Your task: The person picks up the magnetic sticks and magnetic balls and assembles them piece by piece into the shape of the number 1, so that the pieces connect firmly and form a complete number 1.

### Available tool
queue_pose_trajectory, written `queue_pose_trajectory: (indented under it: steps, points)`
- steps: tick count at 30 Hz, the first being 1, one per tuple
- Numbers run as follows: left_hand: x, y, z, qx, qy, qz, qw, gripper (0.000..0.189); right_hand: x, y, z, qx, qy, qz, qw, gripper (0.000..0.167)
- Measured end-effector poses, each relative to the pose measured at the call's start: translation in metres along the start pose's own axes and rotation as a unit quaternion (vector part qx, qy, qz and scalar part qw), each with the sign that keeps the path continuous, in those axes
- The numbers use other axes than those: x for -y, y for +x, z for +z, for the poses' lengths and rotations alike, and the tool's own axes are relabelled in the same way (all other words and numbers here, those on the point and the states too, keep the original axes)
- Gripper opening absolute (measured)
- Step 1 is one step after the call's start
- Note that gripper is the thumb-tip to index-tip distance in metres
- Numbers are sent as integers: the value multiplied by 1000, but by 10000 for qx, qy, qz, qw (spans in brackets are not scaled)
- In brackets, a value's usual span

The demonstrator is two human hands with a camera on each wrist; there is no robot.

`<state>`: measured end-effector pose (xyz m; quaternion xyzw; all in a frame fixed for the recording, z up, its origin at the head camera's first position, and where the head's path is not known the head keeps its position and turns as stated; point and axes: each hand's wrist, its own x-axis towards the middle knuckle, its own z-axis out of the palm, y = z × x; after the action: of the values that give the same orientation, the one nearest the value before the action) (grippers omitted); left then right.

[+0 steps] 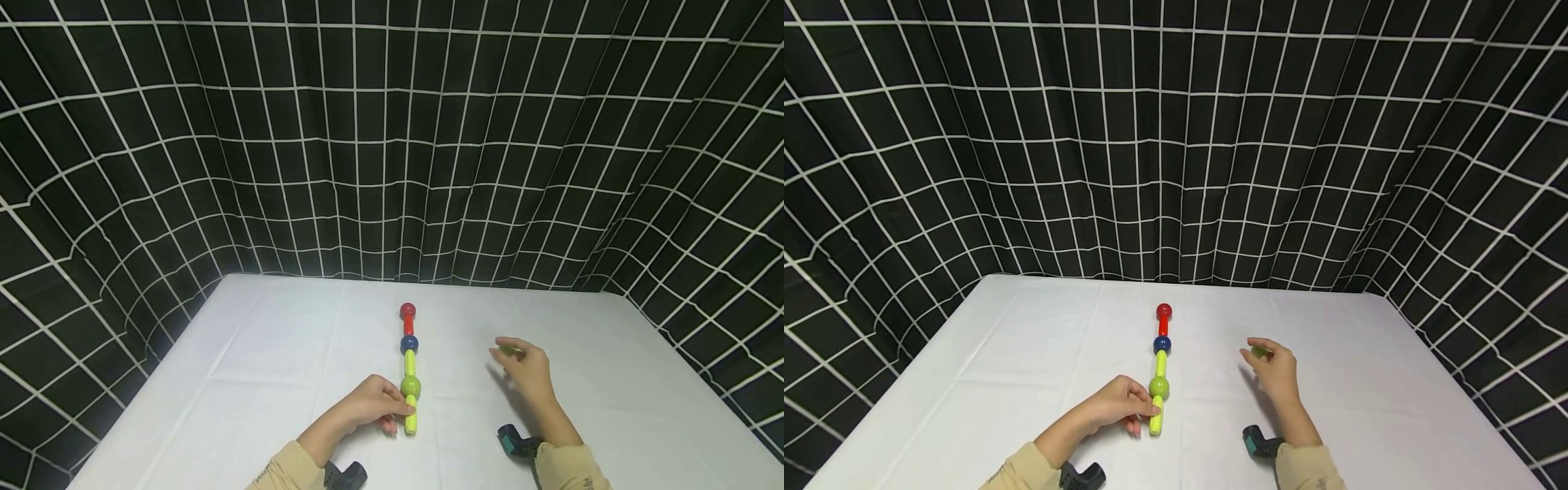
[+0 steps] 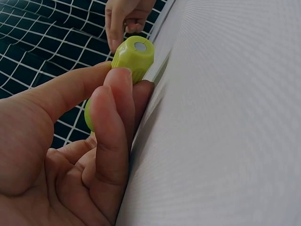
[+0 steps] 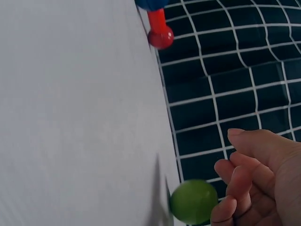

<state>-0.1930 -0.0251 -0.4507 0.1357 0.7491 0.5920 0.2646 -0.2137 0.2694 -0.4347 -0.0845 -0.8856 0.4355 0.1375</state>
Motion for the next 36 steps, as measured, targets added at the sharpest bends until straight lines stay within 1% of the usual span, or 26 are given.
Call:
queue_pose_trajectory:
  steps: [7, 15, 19, 24, 32, 36]
  points:
    - [-1, -1, 0, 21, -17, 9, 10000, 16, -4, 2, -7, -160, -217, 26, 9996, 33]
    - [-1, 0, 1, -18, 3, -10, 10000, 14, -9, 4, -9, -223, -345, 252, 9988, 35]
    - [0, -1, 1, -19, -21, -43, 10000, 14, -11, 4, -9, -203, -384, 219, 9988, 38]
    - [-1, -1, 2, -30, -12, -37, 10000, 14, -12, 3, -8, -169, -429, 145, 9988, 37]
    - [-3, -1, 1, -32, 67, -51, 10000, 14, -18, 3, -4, -12, -863, -73, 9962, 39]
    - [-3, -2, 1, -23, 91, -51, 9999, 14, -21, 4, -4, -6, -1043, -63, 9945, 40]
